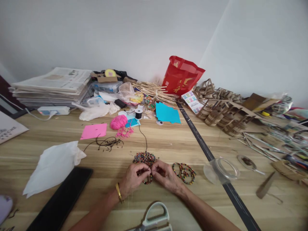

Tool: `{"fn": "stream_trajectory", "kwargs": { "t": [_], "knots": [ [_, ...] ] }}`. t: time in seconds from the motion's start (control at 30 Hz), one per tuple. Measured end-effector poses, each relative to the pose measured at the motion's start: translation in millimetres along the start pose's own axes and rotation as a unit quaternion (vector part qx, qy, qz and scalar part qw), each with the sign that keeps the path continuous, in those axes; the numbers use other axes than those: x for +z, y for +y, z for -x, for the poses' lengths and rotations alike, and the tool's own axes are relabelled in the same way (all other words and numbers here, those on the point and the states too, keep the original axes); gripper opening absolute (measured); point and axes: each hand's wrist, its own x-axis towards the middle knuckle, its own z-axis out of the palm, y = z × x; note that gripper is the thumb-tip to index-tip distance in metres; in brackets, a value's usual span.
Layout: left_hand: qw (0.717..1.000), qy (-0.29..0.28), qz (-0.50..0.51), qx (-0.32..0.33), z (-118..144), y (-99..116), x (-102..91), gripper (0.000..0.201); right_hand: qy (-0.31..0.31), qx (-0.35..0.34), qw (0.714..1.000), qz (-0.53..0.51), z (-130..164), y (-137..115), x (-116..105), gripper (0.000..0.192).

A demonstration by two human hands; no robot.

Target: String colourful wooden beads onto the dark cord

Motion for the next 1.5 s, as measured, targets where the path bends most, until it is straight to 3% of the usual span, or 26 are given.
{"fn": "stream_trajectory", "kwargs": {
  "t": [0.27,0.4,0.6,0.87,1.17,1.5],
  "knots": [
    [0.979,0.025,-0.084,0.183,3.6,-5.3,1.0,0.014,-0.034,0.028,0.996,-0.082,-1.2,3.9,-1.3,0.031],
    [0.968,0.041,-0.109,0.223,5.7,-5.1,2.2,0.015,-0.057,0.055,0.986,-0.145,-3.7,3.7,-0.4,0.035],
    [0.968,0.043,-0.114,0.22,6.8,-6.6,3.2,0.017,-0.039,-0.039,0.993,-0.102,-8.8,-11.4,-6.9,0.034],
    [0.973,0.049,-0.087,0.208,6.5,-6.1,2.7,0.016,-0.046,0.034,0.982,-0.178,-8.0,3.3,-3.3,0.036],
    [0.968,0.053,-0.092,0.229,7.7,-9.1,4.7,0.017,-0.053,0.053,0.971,-0.228,-8.5,10.1,-2.2,0.038],
    [0.985,0.048,-0.052,0.157,6.2,-10.3,5.7,0.015,-0.061,0.057,0.978,-0.191,-7.4,9.2,-1.3,0.041]
  ]
}}
